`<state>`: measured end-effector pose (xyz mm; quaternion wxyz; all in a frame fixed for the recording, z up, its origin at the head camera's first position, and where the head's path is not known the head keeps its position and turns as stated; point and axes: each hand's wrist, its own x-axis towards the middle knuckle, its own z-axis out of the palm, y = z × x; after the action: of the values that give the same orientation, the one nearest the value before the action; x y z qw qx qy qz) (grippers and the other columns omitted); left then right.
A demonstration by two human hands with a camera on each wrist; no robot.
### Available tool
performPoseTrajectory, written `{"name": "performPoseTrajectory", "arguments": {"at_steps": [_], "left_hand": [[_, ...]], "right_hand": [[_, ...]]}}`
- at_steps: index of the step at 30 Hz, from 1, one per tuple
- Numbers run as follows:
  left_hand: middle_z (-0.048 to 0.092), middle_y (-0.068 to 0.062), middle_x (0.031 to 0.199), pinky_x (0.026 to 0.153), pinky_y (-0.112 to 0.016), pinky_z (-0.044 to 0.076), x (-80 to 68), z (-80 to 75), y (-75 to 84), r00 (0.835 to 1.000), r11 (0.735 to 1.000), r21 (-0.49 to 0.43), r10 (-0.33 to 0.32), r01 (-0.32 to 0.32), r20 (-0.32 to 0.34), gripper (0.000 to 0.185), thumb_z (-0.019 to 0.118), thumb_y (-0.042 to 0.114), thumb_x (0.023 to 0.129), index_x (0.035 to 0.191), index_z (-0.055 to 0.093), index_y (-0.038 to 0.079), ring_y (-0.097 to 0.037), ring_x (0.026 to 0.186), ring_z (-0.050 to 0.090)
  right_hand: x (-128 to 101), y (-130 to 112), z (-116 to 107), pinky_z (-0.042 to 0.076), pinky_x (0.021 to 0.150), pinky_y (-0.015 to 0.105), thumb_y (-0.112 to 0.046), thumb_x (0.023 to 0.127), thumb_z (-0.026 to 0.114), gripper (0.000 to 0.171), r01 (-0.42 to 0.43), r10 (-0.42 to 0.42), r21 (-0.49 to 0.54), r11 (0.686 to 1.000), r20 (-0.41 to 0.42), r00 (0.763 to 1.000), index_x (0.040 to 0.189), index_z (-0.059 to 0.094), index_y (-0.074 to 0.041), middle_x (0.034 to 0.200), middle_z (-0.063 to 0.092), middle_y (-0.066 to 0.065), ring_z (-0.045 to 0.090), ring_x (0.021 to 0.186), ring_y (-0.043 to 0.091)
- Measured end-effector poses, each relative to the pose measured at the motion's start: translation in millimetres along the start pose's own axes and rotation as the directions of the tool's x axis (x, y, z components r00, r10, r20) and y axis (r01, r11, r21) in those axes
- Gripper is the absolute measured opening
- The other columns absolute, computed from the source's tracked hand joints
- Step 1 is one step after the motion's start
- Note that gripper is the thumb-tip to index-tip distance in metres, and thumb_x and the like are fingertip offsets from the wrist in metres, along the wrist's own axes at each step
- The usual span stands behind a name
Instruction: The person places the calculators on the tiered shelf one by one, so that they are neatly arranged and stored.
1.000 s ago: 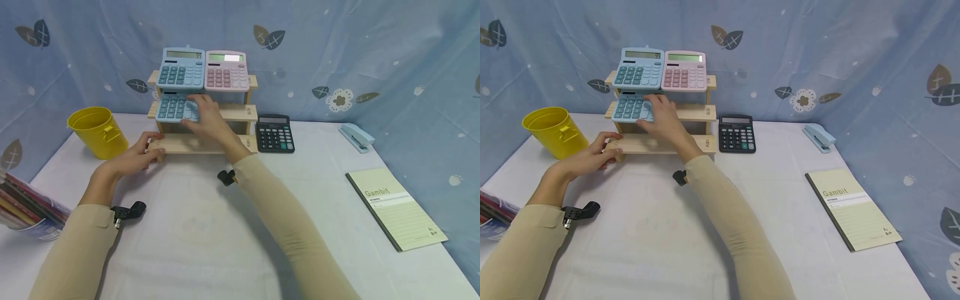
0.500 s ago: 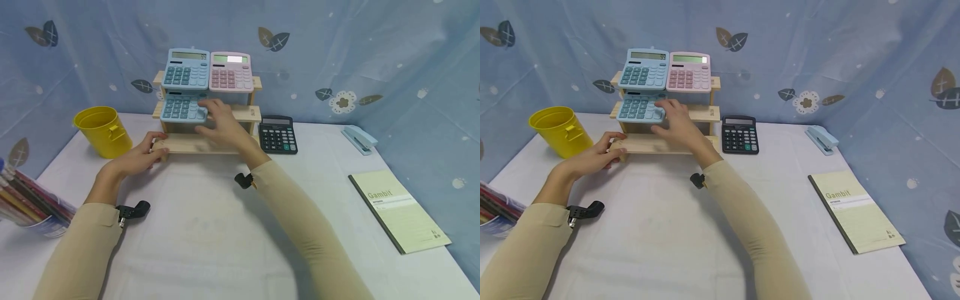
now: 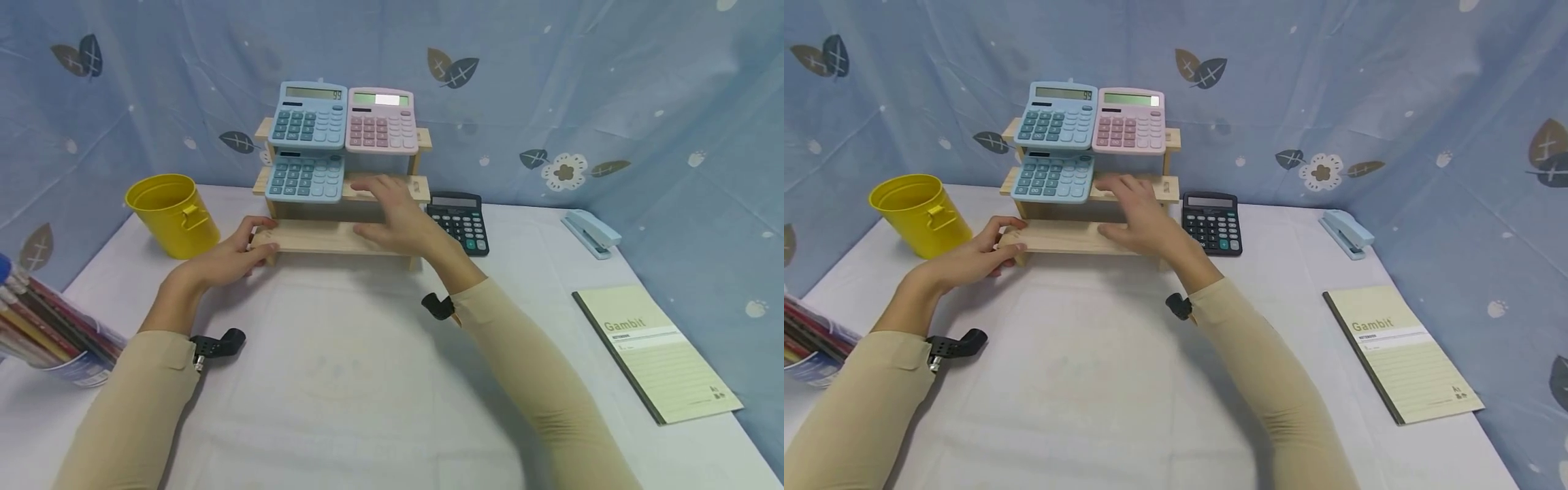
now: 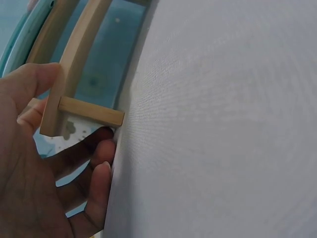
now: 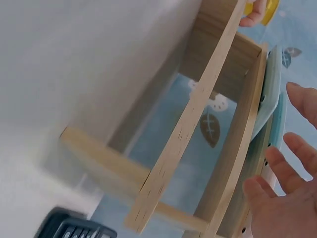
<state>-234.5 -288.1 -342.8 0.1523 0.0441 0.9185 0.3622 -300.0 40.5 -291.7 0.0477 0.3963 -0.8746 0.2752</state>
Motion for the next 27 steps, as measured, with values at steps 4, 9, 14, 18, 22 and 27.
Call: {"name": "performPoseTrajectory", "arguments": {"at_steps": [4, 9, 14, 18, 22, 27], "left_hand": [[0.045, -0.023, 0.134, 0.085, -0.041, 0.042, -1.9, -1.5, -0.7, 1.000, 1.000, 0.008, -0.013, 0.013, -0.006, 0.063, 0.043, 0.058, 0.105, 0.155, 0.013, 0.034, -0.035, 0.108, 0.053], [0.044, -0.022, 0.134, 0.085, -0.043, 0.039, 0.6, -2.3, -1.1, 1.000, 1.000, 0.021, -0.017, 0.017, -0.002, 0.065, 0.042, 0.059, 0.105, 0.156, 0.011, 0.033, -0.033, 0.104, 0.053], [0.048, -0.020, 0.124, 0.084, -0.042, 0.037, 5.6, 1.2, 1.2, 1.000, 1.000, 0.020, -0.005, 0.005, 0.000, 0.066, 0.044, 0.060, 0.105, 0.155, 0.012, 0.033, -0.031, 0.097, 0.053], [0.049, -0.020, 0.121, 0.086, -0.043, 0.036, 6.1, 3.1, 4.3, 1.000, 1.000, 0.017, -0.003, 0.003, 0.004, 0.066, 0.044, 0.061, 0.104, 0.155, 0.013, 0.033, -0.031, 0.097, 0.053], [0.049, -0.020, 0.126, 0.087, -0.042, 0.037, 3.9, 3.4, 5.0, 1.000, 1.000, 0.012, -0.015, 0.015, 0.000, 0.066, 0.044, 0.060, 0.105, 0.156, 0.013, 0.032, -0.032, 0.102, 0.053], [0.052, -0.020, 0.117, 0.085, -0.041, 0.038, 1.2, 0.5, 4.6, 1.000, 1.000, 0.012, -0.016, 0.016, -0.013, 0.067, 0.044, 0.059, 0.105, 0.157, 0.014, 0.030, -0.031, 0.098, 0.053]], "right_hand": [[-5, 4, -7, 0.028, 0.120, 0.043, -0.027, 0.095, 0.074, 0.063, 0.026, -0.025, -0.015, 1.000, 0.025, 0.999, 0.148, 0.047, -0.009, 0.152, 0.046, 0.008, 0.036, 0.144, 0.027], [-13, 10, -15, 0.032, 0.117, 0.044, -0.026, 0.095, 0.074, 0.062, 0.058, -0.058, -0.008, 0.998, 0.017, 0.998, 0.148, 0.048, -0.008, 0.152, 0.046, 0.008, 0.039, 0.141, 0.027], [-27, 17, -22, 0.033, 0.116, 0.048, -0.027, 0.095, 0.073, 0.060, 0.048, -0.048, -0.001, 0.999, 0.009, 0.999, 0.147, 0.049, -0.010, 0.155, 0.044, 0.007, 0.037, 0.143, 0.028], [-38, 26, -25, 0.034, 0.115, 0.049, -0.026, 0.095, 0.074, 0.058, 0.048, -0.048, 0.003, 0.999, -0.012, 0.999, 0.145, 0.051, -0.010, 0.155, 0.044, 0.008, 0.036, 0.141, 0.030], [-49, 34, -28, 0.032, 0.114, 0.051, -0.024, 0.094, 0.075, 0.057, 0.075, -0.075, 0.002, 0.997, -0.022, 0.997, 0.144, 0.052, -0.008, 0.154, 0.045, 0.011, 0.037, 0.139, 0.033], [-61, 40, -42, 0.029, 0.113, 0.054, -0.022, 0.093, 0.077, 0.058, 0.093, -0.093, -0.010, 0.996, -0.052, 0.994, 0.143, 0.053, -0.007, 0.153, 0.045, 0.014, 0.035, 0.142, 0.036]]}}
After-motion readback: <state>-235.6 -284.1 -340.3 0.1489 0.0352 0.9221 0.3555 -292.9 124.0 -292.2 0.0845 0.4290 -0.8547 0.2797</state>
